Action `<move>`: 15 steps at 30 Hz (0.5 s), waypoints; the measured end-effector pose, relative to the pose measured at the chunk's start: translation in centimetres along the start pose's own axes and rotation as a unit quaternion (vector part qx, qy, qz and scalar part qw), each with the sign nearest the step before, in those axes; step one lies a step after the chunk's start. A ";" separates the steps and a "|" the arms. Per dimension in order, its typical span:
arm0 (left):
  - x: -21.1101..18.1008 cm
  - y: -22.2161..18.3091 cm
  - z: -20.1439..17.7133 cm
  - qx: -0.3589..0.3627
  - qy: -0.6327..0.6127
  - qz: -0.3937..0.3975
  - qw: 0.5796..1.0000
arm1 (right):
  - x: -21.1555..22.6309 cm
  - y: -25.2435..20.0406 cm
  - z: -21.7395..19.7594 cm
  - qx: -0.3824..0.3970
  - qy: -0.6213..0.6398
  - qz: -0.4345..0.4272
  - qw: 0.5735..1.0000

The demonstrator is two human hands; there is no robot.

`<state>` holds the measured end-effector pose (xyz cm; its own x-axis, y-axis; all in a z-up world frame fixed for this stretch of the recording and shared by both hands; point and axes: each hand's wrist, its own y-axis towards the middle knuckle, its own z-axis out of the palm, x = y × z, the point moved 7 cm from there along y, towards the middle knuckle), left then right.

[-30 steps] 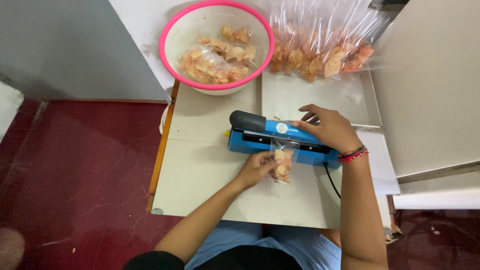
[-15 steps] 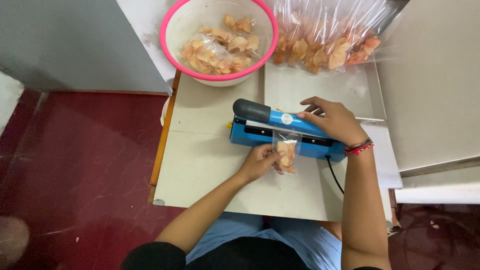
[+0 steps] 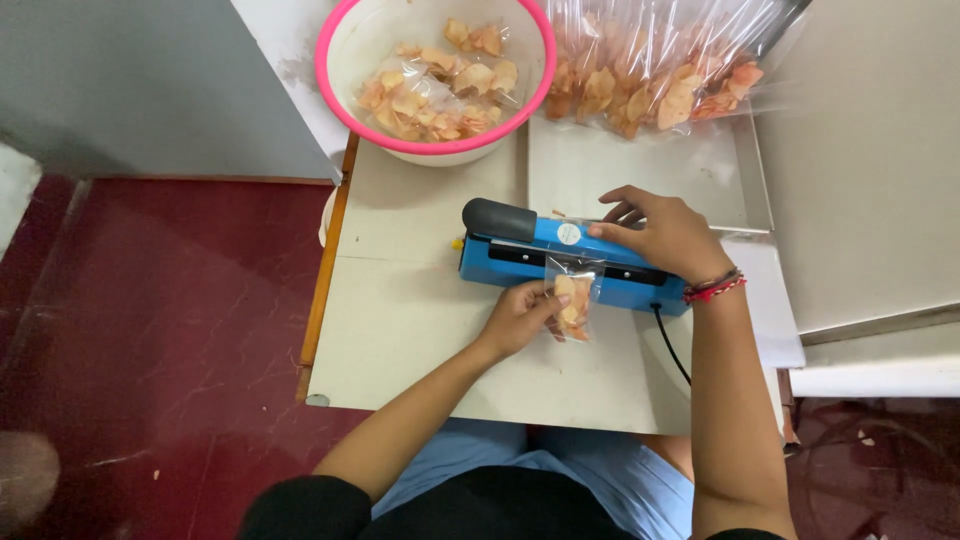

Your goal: Sealing small plastic bags of snacks using a manual heat sealer on a production table.

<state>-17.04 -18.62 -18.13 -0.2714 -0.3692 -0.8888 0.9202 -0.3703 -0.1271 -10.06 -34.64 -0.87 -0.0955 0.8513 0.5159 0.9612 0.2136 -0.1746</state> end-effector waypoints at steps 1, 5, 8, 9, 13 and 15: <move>-0.2 -0.1 0.0 -0.001 0.004 0.003 1.000 | -0.2 0.2 0.1 0.001 -0.001 0.000 1.000; -1.1 -0.5 0.5 0.000 0.027 0.009 1.000 | -0.5 0.3 0.2 -0.006 0.001 0.003 1.000; -1.8 -0.8 0.5 -0.009 0.084 0.026 0.996 | -0.2 0.2 -0.1 -0.011 0.004 -0.003 1.000; -0.8 -0.5 -0.2 -0.009 0.084 0.026 0.996 | -0.2 0.1 -0.1 -0.011 0.004 -0.002 1.000; -0.4 -0.4 -0.7 -0.029 0.139 0.021 0.990 | -0.2 0.0 -0.2 -0.014 0.007 -0.004 1.000; -1.4 -0.9 -0.1 -0.043 0.140 0.012 0.989 | -0.2 0.1 -0.2 -0.013 0.006 -0.004 1.000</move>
<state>-17.46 -17.66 -16.81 -0.1707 -0.1231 -0.9776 0.9493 -0.2863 -0.1297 -9.89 -34.85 -0.82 -0.1007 0.8434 0.5278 0.9670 0.2078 -0.1476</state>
